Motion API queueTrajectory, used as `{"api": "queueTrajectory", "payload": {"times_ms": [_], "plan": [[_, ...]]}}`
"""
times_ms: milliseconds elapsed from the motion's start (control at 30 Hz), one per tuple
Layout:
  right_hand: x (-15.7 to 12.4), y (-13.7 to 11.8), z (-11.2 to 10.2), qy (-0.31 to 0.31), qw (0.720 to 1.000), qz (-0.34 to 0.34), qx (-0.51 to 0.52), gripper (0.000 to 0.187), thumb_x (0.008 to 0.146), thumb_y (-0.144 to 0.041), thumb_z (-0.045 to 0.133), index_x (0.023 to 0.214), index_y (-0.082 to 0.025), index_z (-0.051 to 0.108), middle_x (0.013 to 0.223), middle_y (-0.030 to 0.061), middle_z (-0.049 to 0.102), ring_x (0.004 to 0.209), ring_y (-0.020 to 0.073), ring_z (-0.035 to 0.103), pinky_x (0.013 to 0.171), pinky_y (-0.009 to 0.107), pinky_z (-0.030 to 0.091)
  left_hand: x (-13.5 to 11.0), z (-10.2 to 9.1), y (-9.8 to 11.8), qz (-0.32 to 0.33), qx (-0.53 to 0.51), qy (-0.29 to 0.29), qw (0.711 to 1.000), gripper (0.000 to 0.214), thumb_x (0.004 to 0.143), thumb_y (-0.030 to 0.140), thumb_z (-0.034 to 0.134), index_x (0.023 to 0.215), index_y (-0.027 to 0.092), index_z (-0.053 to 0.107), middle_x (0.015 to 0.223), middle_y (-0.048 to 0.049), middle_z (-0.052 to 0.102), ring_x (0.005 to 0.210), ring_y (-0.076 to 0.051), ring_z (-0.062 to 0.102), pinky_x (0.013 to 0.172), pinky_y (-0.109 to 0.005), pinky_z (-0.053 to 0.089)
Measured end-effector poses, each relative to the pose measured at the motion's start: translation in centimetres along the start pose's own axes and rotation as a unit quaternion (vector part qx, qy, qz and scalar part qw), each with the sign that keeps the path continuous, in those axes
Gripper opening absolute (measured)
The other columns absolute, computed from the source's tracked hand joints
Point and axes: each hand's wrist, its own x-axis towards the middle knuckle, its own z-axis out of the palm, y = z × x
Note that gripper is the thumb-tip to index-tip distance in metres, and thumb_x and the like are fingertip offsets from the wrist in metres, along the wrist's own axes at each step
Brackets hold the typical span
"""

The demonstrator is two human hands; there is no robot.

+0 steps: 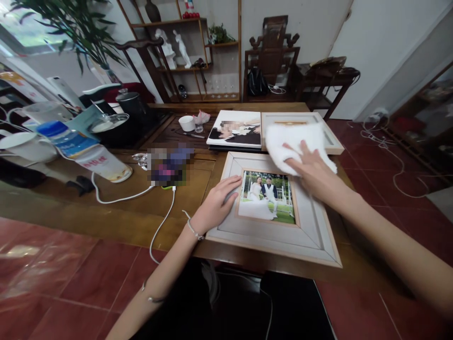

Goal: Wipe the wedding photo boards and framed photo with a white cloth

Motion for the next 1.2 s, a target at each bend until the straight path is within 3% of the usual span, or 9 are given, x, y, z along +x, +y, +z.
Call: {"api": "queueTrajectory", "payload": {"times_ms": [100,200,400,600,700,833,967,1200], "plan": [[0.3,-0.9,1.4,-0.037,0.999,-0.017,-0.002,0.072,0.072,0.012,0.032,0.136,-0.018,0.047,0.154,0.0114,0.033,0.141,0.0452,0.018,0.097,0.073,0.032,0.0,0.0,0.0,-0.001,-0.004,0.003,1.0,0.034,0.095,0.019,0.048,0.128,0.019,0.057,0.136,-0.0126,0.058,0.129,-0.024,0.051,0.11,-0.051,0.042],[0.1,-2.0,1.1,-0.049,0.999,-0.003,-0.016,0.07,0.073,0.011,0.034,0.137,-0.016,0.047,0.151,0.0144,0.038,0.138,0.0463,0.025,0.097,0.071,0.033,0.1,-0.1,0.0,-0.005,-0.003,0.0,1.0,0.034,0.096,0.018,0.047,0.128,0.018,0.057,0.136,-0.013,0.057,0.13,-0.024,0.051,0.111,-0.05,0.041],[-2.1,-4.5,-0.9,-0.091,0.995,-0.038,-0.034,0.071,0.072,0.011,0.036,0.135,-0.021,0.05,0.149,0.0128,0.042,0.132,0.0454,0.037,0.093,0.068,0.039,0.1,-0.1,0.1,-0.009,-0.001,-0.003,1.0,0.034,0.095,0.018,0.047,0.127,0.015,0.057,0.135,-0.0138,0.058,0.129,-0.023,0.051,0.111,-0.049,0.04],[-6.6,-8.5,-4.2,-0.128,0.985,-0.107,0.052,0.076,0.06,0.0,0.053,0.128,-0.032,0.056,0.138,0.0053,0.056,0.12,0.0426,0.053,0.09,0.061,0.049,0.1,0.0,0.0,-0.004,0.005,0.0,1.0,0.034,0.095,0.019,0.047,0.128,0.018,0.057,0.134,-0.0126,0.059,0.129,-0.024,0.052,0.11,-0.05,0.041],[-7.4,-10.1,-5.1,-0.122,0.984,-0.105,0.072,0.074,0.06,-0.003,0.054,0.126,-0.034,0.057,0.138,0.0048,0.056,0.119,0.0424,0.055,0.091,0.06,0.05,0.1,0.0,0.1,-0.008,0.006,-0.003,1.0,0.034,0.096,0.02,0.047,0.127,0.017,0.058,0.135,-0.0132,0.058,0.129,-0.024,0.051,0.111,-0.049,0.04],[-5.4,-9.5,-3.6,-0.129,0.988,-0.062,0.06,0.079,0.061,0.004,0.049,0.132,-0.031,0.053,0.145,0.0066,0.048,0.131,0.0441,0.041,0.097,0.065,0.043,0.1,0.0,0.1,0.002,0.005,0.0,1.0,0.034,0.096,0.02,0.047,0.128,0.018,0.057,0.135,-0.0126,0.058,0.129,-0.024,0.052,0.11,-0.05,0.041],[-3.0,-7.3,-1.3,-0.081,0.997,-0.014,-0.002,0.07,0.072,0.006,0.042,0.134,-0.023,0.052,0.151,0.012,0.039,0.137,0.0466,0.028,0.1,0.07,0.032,0.0,-0.1,0.0,0.004,0.001,0.0,1.0,0.034,0.096,0.019,0.046,0.128,0.019,0.057,0.135,-0.0123,0.058,0.129,-0.024,0.051,0.11,-0.051,0.041],[-2.6,-6.4,-0.8,-0.072,0.997,-0.023,-0.028,0.065,0.075,0.005,0.041,0.133,-0.022,0.052,0.149,0.0133,0.042,0.135,0.0461,0.033,0.099,0.069,0.032,0.0,-0.1,0.0,-0.002,-0.001,-0.004,1.0,0.034,0.096,0.018,0.046,0.128,0.016,0.057,0.136,-0.0139,0.057,0.13,-0.024,0.05,0.111,-0.05,0.04]]}}
